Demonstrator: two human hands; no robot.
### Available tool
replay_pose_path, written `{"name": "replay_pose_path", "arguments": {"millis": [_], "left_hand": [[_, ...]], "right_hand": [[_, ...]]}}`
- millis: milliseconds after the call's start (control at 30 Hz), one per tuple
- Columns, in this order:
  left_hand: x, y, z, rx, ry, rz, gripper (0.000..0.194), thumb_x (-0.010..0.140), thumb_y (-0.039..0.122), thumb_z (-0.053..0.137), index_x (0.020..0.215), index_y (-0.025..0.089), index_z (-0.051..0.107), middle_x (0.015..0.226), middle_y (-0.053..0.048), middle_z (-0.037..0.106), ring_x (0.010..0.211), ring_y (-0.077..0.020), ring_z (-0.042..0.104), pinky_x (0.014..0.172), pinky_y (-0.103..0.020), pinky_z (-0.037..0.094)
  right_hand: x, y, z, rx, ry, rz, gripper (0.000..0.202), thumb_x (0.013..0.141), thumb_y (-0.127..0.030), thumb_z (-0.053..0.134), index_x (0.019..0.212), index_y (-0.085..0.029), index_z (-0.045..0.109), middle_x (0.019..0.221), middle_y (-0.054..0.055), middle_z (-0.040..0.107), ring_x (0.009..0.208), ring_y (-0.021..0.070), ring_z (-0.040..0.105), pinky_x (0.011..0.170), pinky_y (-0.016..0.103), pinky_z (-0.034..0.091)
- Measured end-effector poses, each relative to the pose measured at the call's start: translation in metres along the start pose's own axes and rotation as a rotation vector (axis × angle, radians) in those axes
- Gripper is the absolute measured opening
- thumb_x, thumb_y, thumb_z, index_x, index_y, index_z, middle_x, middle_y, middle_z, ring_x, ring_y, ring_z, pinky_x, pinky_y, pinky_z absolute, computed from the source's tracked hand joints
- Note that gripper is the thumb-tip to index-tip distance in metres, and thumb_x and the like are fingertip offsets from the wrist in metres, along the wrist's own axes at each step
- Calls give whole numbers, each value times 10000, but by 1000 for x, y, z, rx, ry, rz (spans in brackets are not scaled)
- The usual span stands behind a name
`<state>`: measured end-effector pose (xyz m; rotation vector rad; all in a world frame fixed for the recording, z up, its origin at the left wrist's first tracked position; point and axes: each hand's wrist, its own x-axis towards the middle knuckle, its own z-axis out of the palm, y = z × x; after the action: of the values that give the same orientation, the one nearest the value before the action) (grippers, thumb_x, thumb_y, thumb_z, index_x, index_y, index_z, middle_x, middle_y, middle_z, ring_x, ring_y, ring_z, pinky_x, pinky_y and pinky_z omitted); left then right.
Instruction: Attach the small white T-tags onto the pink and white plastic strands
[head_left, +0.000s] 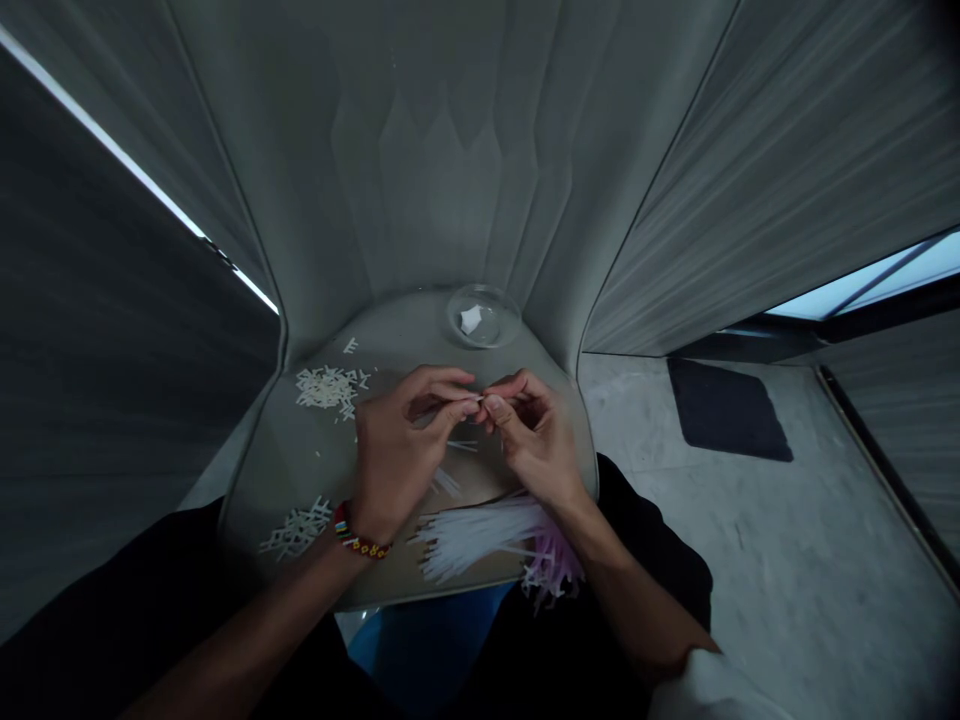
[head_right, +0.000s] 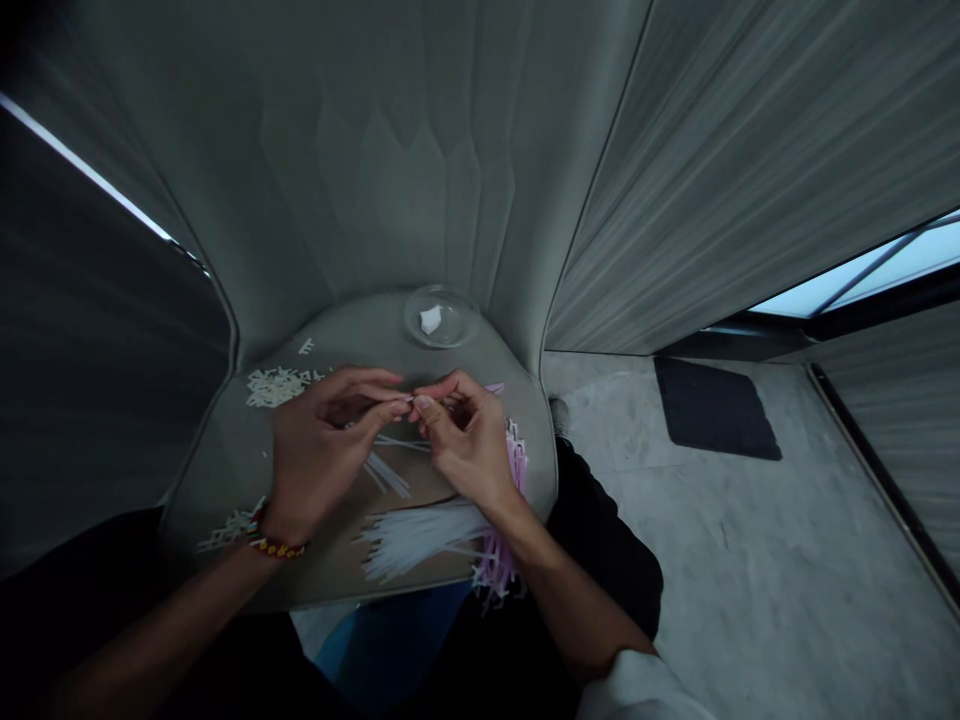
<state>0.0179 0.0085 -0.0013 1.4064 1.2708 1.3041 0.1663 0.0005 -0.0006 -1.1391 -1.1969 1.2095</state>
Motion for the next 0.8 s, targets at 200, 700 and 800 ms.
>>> {"name": "replay_pose_path", "arguments": {"millis": [200,700,800], "left_hand": [[0,-5,-3,114,-25,64,87,863,226,764,945,256,769,892,8,787,810,-157,745,780,-278,615],[5,2,-11,455,-237,347,146,933,166,600,909,224,732,911,-10,771,787,-163,706,729,-293,513],[3,2,-10,441,-191,365,154,912,144,612,880,224,740,881,-6,771,769,-158,705,709,-284,513]], "right_hand": [[-1,2,1,20,6,-25,183,910,-360,716,861,-212,620,759,-6,681,673,125,612,640,276,505],[-2,0,-2,-72,20,-52,229,908,-419,711,855,-221,608,774,3,686,689,143,621,657,292,518],[-2,-1,-2,-60,20,-54,231,900,-412,723,844,-220,608,761,0,682,675,139,612,649,288,514]]}}
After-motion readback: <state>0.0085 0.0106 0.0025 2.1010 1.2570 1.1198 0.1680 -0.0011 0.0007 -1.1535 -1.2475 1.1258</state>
